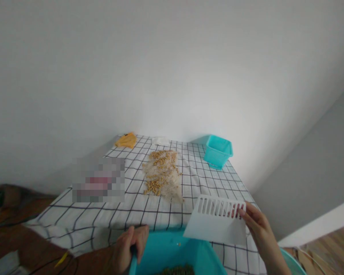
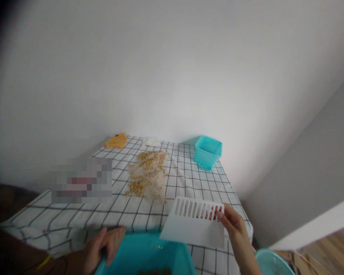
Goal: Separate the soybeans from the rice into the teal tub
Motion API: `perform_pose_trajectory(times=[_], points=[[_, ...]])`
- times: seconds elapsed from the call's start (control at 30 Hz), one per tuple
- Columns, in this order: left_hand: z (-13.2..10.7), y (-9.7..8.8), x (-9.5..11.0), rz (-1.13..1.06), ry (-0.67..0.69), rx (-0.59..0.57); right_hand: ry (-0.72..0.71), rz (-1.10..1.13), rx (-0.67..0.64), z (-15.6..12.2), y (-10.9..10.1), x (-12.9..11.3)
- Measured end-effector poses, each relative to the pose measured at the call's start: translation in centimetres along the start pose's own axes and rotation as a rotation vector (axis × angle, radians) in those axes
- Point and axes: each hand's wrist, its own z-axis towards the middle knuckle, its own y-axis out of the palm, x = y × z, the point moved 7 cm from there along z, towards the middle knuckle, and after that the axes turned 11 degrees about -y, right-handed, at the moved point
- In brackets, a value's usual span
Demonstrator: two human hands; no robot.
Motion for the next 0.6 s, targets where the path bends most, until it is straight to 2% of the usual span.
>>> perform_pose_trajectory(times=[0.23, 0.37, 0.6], points=[[-0.4, -1.8, 0.7, 0.02, 0.06, 0.097, -0.047, 0.022, 0.246, 1.1, -0.7, 0.5], [-0.4, -2.4, 0.6, 0.016, 0.125, 0.128, -0.051, -0.004, 0.259, 1.8, -0.1, 1.1], [-0.3, -1.7, 1.1, 0.018, 0.136, 0.144, -0.054, -0.03, 0.241, 1.7, 0.4, 0.8]])
